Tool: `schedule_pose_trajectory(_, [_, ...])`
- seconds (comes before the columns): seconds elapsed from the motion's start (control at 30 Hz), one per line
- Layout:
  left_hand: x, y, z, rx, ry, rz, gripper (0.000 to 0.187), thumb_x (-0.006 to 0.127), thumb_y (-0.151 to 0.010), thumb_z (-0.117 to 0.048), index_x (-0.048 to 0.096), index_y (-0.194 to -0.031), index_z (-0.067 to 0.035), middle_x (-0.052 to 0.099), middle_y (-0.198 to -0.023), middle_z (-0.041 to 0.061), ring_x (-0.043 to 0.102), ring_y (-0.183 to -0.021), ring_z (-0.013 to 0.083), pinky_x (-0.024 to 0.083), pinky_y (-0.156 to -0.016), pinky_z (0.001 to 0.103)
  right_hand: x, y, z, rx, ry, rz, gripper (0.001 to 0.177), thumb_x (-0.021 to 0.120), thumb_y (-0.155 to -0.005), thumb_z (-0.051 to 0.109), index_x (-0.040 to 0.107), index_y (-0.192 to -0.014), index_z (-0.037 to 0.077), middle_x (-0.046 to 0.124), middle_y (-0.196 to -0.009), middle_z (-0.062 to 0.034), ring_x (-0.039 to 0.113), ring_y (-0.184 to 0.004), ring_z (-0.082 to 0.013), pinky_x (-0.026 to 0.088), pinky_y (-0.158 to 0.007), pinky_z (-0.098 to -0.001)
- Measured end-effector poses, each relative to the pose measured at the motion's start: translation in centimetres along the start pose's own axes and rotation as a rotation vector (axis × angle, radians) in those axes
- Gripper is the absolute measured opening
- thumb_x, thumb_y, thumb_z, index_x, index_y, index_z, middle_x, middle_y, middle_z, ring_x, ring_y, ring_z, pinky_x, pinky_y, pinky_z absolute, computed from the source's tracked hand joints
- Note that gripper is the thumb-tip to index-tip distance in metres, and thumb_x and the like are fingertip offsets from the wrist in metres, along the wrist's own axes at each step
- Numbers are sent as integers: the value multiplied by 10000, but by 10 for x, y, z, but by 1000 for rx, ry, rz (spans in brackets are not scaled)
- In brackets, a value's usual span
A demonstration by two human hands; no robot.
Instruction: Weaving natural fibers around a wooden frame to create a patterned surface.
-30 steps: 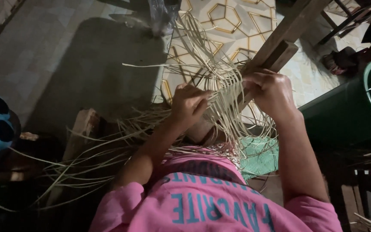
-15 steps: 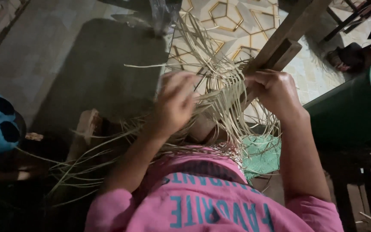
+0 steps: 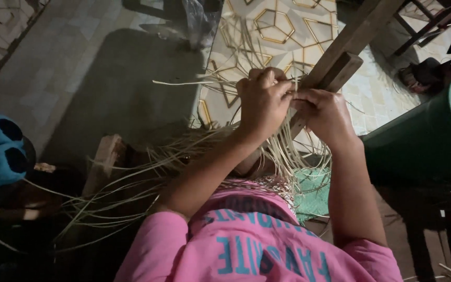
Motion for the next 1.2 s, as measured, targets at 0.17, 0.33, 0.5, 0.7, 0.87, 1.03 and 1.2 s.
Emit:
schedule_pose_trajectory(0.17, [-15,-15,7,-86,187,-169,116,832,-799,-183,740,-730,-166,590,-974,-22,579,-971,245,499,-793,488,7,-4,-14,127,11,49,115,709,-920,67,777,-1013,73,644,-550,-90,647,-404,-228,583,-596,-411])
schedule_pose_trajectory(0.33, [-50,-29,-14,-30,308,-322,108,864,-748,-137,756,-748,-130,561,-965,5,493,-855,168,395,-816,334,2,-6,-5,221,-110,92,171,667,-864,-65,771,-994,-32,683,-667,-103,568,-447,-174,494,-420,-304])
schedule_pose_trajectory(0.5, [-88,-23,-32,51,451,-228,79,742,-928,-198,677,-916,-155,573,-1130,0,477,-941,185,353,-860,409,1,-5,-11,18,-78,-40,115,725,-773,-63,718,-879,-109,619,-619,-105,516,-499,-163,473,-469,-321])
schedule_pose_trajectory(0.7, [-17,2,3,-34,727,297,327,713,-965,-176,514,-1153,3,649,-1007,225,708,-827,325,610,-623,385,1,2,-5,-10,83,-93,147,777,-900,86,803,-1014,174,746,-832,-121,702,-864,-418,579,-705,-518])
schedule_pose_trajectory(0.87, [19,2,20,-80,223,451,107,657,-870,-258,720,-862,-171,730,-742,101,750,-771,365,578,-668,490,-1,4,0,1,228,-124,190,779,-907,76,817,-1048,197,763,-882,-67,725,-841,-355,599,-742,-482])
schedule_pose_trajectory(1.03, [-1,2,36,-229,588,432,117,707,-788,-188,756,-818,-86,722,-666,128,727,-706,304,558,-674,430,2,7,-6,-24,149,-137,177,795,-919,76,819,-1063,177,762,-895,-84,716,-857,-383,591,-730,-480])
schedule_pose_trajectory(1.2, [-43,-14,42,-347,1213,348,177,704,-758,-63,779,-910,-13,683,-723,57,659,-652,108,531,-614,250,-1,7,-2,11,79,-132,188,780,-935,72,813,-1076,192,754,-888,-90,715,-870,-390,584,-744,-477])
Point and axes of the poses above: each hand's wrist, its own y-axis away from the middle knuckle, its own x-axis out of the palm, z = x × y, the point moved 10 cm from there along -y, towards the middle knuckle
